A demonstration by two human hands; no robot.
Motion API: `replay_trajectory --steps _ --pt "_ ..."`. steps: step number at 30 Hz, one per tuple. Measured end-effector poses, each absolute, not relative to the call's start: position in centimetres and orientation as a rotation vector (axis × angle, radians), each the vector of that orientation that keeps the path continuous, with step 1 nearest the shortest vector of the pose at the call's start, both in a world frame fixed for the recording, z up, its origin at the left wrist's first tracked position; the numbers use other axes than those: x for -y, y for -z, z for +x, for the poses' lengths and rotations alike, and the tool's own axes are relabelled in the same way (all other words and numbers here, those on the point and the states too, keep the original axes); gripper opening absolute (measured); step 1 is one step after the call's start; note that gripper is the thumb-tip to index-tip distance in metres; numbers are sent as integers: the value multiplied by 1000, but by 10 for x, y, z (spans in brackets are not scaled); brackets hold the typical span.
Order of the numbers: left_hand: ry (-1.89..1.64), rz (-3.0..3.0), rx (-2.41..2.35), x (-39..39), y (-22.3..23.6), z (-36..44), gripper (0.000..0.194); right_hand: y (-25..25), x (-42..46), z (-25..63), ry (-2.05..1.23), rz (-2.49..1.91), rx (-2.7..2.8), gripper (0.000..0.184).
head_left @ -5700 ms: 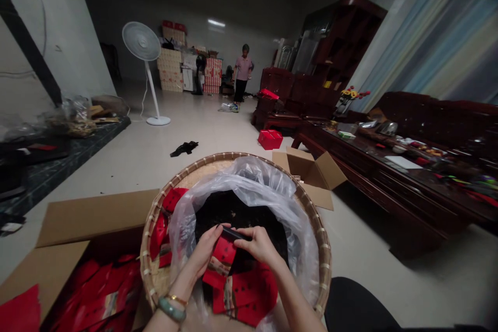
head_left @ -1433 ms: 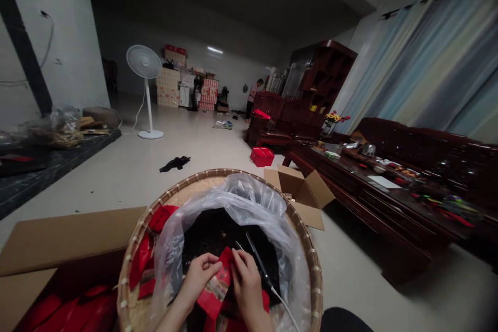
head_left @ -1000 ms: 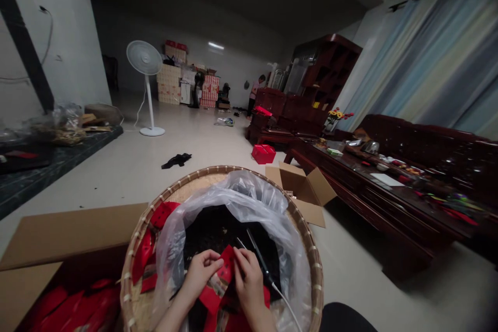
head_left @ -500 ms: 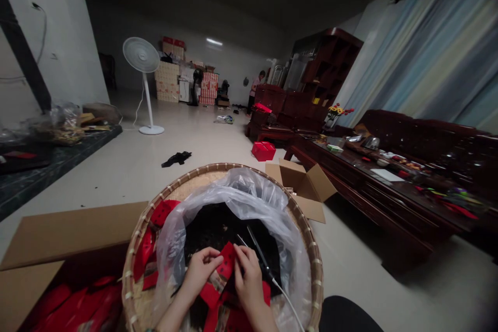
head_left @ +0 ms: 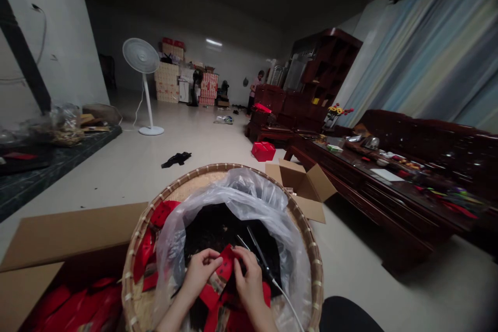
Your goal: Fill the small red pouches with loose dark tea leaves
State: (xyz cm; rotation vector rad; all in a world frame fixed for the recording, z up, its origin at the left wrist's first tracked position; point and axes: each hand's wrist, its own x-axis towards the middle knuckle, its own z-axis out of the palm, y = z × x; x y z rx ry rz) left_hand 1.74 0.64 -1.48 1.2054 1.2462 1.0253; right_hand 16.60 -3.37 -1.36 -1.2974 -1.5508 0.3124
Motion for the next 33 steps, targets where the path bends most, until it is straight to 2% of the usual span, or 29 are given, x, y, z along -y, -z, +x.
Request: replay_trajectory --steps 4,9,14,19,29,33 --pt "-992 1331 -1240 -2 14 18 26 15 31 167 -369 -1385 1431 3" --pt "-936 1441 -1247 1 13 18 22 11 34 171 -233 -1430 1487 11" --pt "-1014 1345 -1257 -3 8 16 29 8 37 173 -266 -1333 1502 14" --pt "-1055 1034 -1170 -5 10 13 47 14 35 171 -402 -1377 1419 24" --pt "-1002 989 -1106 -2 6 16 53 14 35 165 -731 -1387 1544 38" --pt "-948 947 -1122 -1 3 17 54 19 33 166 -847 -1390 1466 53"
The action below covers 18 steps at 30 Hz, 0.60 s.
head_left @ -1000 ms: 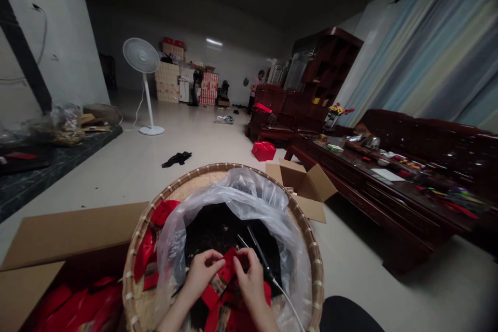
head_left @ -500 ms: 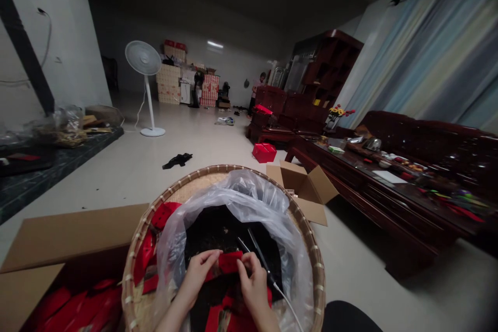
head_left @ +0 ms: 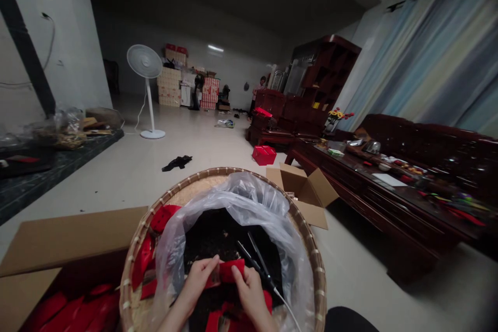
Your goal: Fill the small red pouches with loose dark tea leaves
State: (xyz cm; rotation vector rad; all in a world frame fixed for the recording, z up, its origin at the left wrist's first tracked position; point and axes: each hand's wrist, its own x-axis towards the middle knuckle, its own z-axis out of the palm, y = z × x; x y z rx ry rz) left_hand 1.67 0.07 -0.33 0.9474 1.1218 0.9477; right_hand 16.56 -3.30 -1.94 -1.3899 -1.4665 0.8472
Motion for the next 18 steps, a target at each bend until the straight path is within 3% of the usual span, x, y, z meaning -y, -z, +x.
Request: replay_trajectory --steps 4,9,15,18 --pt "-1002 853 -1186 -1 3 13 54 15 36 162 -934 -1324 1456 54" --pt "-1043 874 -1142 -4 9 11 51 1 39 159 -1312 -1071 1405 48" --pt "-981 1011 -1144 -7 17 12 54 5 38 167 -1525 -1082 1225 61" --pt "-981 1026 -1155 -8 21 11 52 2 39 167 -1597 -1001 1178 60"
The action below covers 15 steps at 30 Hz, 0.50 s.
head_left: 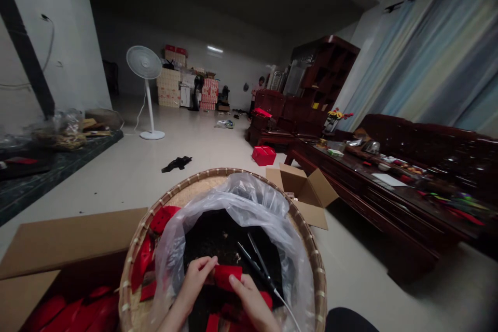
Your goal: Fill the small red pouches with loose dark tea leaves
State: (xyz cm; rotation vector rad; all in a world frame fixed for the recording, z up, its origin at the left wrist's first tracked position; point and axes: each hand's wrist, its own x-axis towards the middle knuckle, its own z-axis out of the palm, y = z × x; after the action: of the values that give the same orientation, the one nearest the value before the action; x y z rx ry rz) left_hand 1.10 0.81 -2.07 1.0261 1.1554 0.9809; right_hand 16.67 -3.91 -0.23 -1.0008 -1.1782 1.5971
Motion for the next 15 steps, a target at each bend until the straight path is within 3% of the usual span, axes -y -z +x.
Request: replay_trajectory --steps 7,15 --pt "-1022 936 -1132 -9 24 8 46 -14 42 163 -1669 -979 1112 64" --pt "-1051 915 -1110 -7 18 7 46 2 47 171 -1771 -1111 863 62"
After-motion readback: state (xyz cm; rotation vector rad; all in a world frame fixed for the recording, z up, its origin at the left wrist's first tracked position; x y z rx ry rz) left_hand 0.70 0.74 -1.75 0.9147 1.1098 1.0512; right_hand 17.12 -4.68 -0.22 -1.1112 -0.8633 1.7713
